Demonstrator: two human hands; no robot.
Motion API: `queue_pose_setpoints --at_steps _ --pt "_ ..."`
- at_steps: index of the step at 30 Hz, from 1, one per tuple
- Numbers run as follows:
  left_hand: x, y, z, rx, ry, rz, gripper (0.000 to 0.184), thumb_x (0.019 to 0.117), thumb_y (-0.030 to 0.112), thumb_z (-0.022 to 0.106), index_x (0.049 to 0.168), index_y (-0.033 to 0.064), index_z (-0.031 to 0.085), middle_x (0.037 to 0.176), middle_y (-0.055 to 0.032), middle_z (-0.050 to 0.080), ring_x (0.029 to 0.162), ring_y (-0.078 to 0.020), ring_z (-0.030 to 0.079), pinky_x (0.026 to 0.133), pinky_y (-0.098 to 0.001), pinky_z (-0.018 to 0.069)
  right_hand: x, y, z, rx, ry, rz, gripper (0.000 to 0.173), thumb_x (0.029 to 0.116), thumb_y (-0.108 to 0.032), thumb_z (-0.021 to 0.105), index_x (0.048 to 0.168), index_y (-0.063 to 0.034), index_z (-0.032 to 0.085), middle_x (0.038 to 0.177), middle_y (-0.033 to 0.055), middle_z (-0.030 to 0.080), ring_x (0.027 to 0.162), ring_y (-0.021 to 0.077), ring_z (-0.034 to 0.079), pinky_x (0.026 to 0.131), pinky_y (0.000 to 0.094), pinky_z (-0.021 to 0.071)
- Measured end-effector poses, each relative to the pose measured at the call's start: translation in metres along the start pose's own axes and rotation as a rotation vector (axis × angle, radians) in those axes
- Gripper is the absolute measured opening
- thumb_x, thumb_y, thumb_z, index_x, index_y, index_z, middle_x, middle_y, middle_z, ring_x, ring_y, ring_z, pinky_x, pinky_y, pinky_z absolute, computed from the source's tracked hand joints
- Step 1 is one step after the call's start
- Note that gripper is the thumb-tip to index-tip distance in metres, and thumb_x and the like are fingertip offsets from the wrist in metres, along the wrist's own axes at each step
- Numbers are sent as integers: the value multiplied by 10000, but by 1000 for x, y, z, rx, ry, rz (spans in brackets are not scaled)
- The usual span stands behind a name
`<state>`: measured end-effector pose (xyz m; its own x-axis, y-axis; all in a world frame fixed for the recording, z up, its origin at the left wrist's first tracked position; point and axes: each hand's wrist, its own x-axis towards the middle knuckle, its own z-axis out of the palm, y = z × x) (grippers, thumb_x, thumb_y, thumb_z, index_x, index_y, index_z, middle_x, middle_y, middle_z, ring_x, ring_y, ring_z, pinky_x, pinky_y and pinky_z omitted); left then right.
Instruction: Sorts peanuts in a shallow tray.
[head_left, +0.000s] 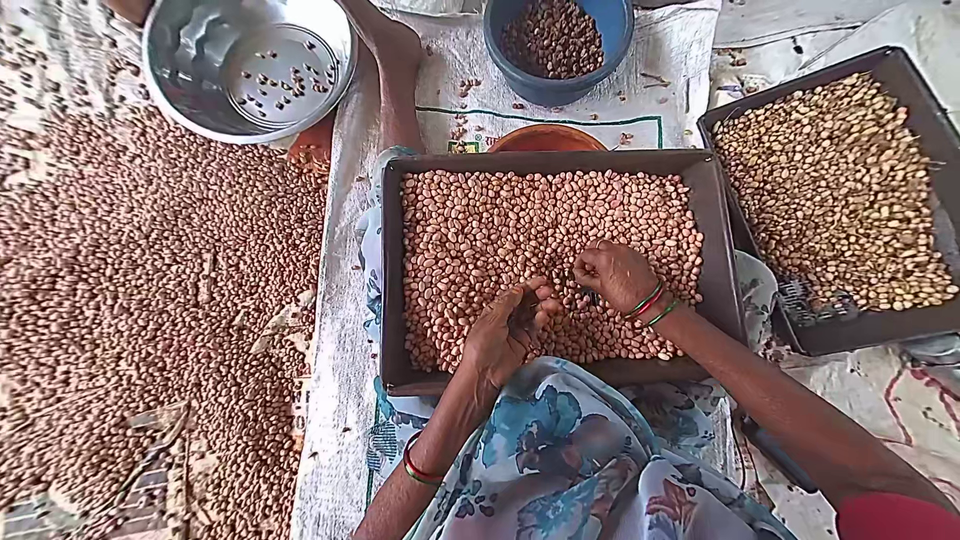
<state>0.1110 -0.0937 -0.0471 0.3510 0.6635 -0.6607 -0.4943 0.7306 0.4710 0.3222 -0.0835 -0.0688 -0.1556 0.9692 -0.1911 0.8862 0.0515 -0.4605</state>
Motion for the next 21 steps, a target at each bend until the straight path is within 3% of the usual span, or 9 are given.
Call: queue_pose_setpoints --at_steps 1,3,5,7,9,11,14,17,21 --pt "1 -1 1 11 -2 2 380 1120 132 274 1198 -40 604 963 -103 715 798 -132 721 729 -225 597 0 1 -12 120 -40 27 117 927 -70 706 942 43 736 892 202 685 829 330 667 753 488 520" --pt "1 -2 2 48 -18 -25 385 1122 133 285 1261 -59 588 1053 -137 715 885 -174 731 794 -262 601 -5 0 -34 489 -98 3 51 902 -55 723 924 -9 722 785 15 644 623 31 540 596 192 458" --pt "1 -3 -1 92 -50 -70 398 1127 168 285 1287 -51 575 1053 -136 712 882 -173 732 782 -255 601 -12 -3 -39 720 -144 -74 78 870 -41 696 940 -23 723 843 -36 647 603 -74 509 548 85 425" --pt "1 -3 0 101 -63 -79 399 1127 172 276 1210 -44 602 958 -109 709 784 -139 715 707 -228 593 -16 -8 -35 504 -107 -104 69 900 -49 720 944 -11 757 886 44 664 678 34 545 621 185 457" --pt "2 -3 0 76 -45 -51 406 1127 172 259 1131 -26 614 882 -79 693 695 -101 682 633 -197 573 -21 -11 -19 226 -107 -86 96 922 -66 737 977 -6 786 928 162 707 814 267 663 755 433 532" --pt "2 -2 -3 14 -23 -11 405 1128 184 260 1102 -6 617 842 -58 673 644 -75 655 594 -173 555 -29 -9 5 32 -69 -122 128 931 -118 735 980 -9 783 935 202 713 882 376 700 775 540 540" --pt "1 0 -9 -63 -43 14 391 1126 183 245 1107 11 595 842 -46 660 634 -55 648 595 -150 554 -39 -9 26 -111 49 -195 134 883 -86 752 921 43 747 860 236 695 814 413 705 709 544 535" --pt "2 0 -6 -55 -29 7 389 1126 175 242 1130 0 589 854 -52 663 653 -61 659 609 -156 560 -38 -10 17 -103 -38 -112 168 903 -107 751 971 46 735 933 246 693 887 423 697 775 557 533" --pt "1 -1 -3 -42 14 8 370 1125 170 269 1140 -5 594 877 -72 686 679 -85 680 632 -180 575 -35 -7 24 -145 -27 -206 166 927 -81 692 981 74 716 916 263 686 852 435 701 744 543 542"
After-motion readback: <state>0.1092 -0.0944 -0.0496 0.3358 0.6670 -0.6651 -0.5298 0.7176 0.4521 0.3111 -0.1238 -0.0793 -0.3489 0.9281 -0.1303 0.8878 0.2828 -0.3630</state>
